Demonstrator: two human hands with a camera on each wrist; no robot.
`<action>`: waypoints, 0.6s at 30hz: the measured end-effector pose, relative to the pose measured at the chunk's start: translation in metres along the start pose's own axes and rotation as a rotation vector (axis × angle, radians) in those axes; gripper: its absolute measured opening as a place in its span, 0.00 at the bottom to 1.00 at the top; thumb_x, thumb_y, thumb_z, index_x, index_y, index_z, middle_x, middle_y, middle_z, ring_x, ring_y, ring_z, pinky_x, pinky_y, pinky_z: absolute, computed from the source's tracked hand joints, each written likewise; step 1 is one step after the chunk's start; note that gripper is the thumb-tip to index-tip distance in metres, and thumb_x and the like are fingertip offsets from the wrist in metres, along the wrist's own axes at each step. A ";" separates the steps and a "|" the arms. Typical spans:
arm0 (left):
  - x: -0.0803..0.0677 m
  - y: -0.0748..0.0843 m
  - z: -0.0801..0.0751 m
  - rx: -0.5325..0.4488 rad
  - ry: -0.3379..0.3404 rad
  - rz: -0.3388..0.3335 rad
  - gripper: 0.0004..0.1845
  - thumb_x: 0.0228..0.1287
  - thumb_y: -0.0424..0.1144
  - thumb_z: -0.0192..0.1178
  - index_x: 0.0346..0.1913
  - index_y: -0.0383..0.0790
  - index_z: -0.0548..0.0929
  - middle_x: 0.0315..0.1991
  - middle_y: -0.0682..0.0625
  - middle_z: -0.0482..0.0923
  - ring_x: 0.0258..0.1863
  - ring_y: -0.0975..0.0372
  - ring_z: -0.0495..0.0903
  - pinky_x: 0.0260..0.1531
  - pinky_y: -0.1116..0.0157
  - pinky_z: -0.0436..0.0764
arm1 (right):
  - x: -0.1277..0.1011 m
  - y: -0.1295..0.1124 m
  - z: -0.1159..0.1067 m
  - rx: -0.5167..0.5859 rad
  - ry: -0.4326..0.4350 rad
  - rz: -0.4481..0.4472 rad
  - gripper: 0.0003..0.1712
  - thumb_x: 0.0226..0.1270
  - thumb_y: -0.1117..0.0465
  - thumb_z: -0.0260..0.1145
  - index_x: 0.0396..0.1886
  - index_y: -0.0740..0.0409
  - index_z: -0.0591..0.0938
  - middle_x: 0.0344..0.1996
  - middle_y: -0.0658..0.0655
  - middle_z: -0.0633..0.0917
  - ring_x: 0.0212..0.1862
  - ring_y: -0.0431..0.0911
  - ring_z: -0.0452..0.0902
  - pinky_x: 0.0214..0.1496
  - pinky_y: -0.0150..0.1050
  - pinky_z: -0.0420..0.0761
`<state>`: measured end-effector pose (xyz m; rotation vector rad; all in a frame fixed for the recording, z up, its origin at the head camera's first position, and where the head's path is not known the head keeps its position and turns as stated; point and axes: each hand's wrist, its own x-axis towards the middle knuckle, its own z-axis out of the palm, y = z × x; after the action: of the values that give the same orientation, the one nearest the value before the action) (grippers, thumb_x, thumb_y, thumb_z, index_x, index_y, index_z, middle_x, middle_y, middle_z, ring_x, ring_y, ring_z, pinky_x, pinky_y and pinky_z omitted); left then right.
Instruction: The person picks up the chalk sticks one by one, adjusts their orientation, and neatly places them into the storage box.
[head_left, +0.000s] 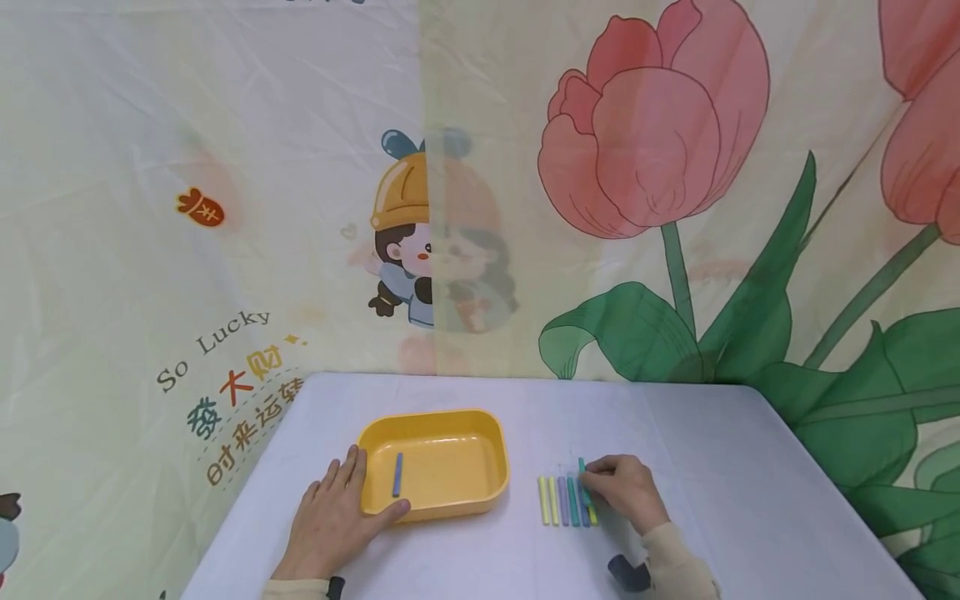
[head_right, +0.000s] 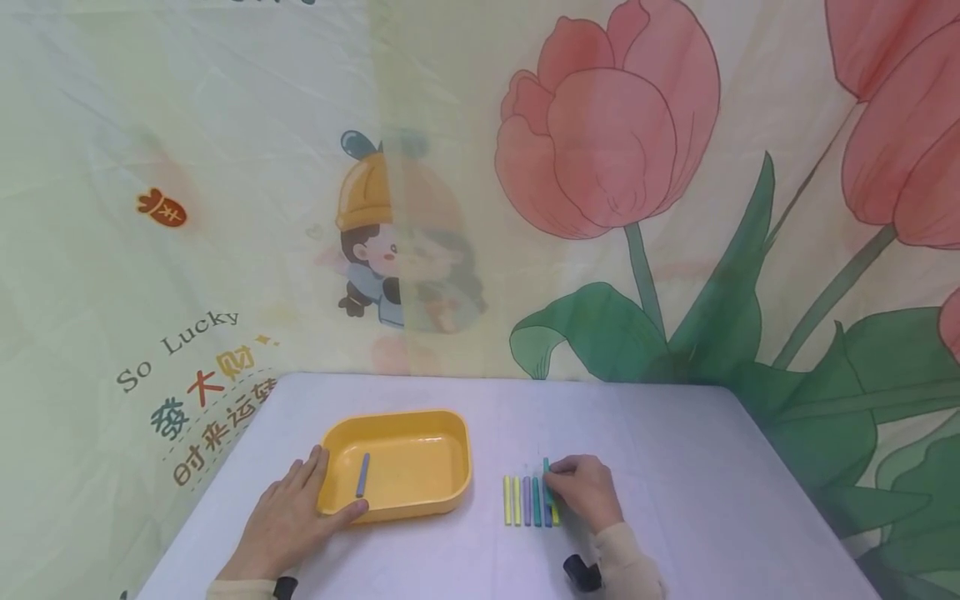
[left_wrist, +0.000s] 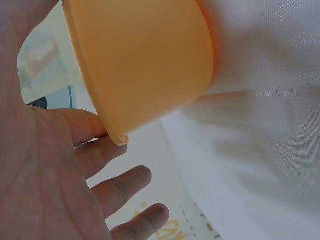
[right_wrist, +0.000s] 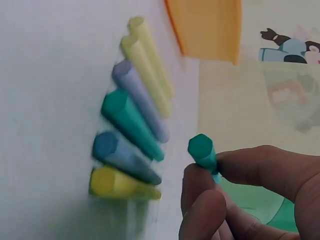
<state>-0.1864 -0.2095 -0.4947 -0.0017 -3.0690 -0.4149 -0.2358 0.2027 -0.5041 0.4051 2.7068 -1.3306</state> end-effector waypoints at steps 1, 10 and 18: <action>0.000 0.000 0.000 0.002 0.001 0.001 0.69 0.52 0.85 0.48 0.76 0.24 0.57 0.76 0.30 0.57 0.72 0.32 0.59 0.66 0.33 0.61 | -0.001 -0.002 0.001 0.028 -0.006 -0.008 0.18 0.58 0.58 0.74 0.44 0.66 0.87 0.33 0.56 0.86 0.32 0.45 0.81 0.33 0.38 0.84; 0.000 0.002 -0.001 -0.003 -0.011 -0.008 0.69 0.52 0.85 0.49 0.76 0.24 0.56 0.76 0.30 0.56 0.72 0.33 0.58 0.66 0.33 0.61 | -0.004 -0.026 0.019 0.156 -0.070 0.001 0.19 0.60 0.57 0.74 0.45 0.67 0.86 0.34 0.56 0.86 0.32 0.45 0.83 0.34 0.39 0.86; -0.001 0.002 -0.002 -0.007 -0.017 -0.008 0.69 0.53 0.84 0.49 0.77 0.25 0.56 0.76 0.30 0.55 0.73 0.34 0.57 0.67 0.33 0.59 | -0.014 -0.053 0.041 0.214 -0.113 -0.057 0.21 0.60 0.53 0.74 0.47 0.65 0.86 0.34 0.54 0.87 0.32 0.44 0.84 0.38 0.40 0.88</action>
<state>-0.1854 -0.2077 -0.4924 0.0075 -3.0851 -0.4289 -0.2386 0.1365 -0.4864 0.2617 2.5116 -1.6141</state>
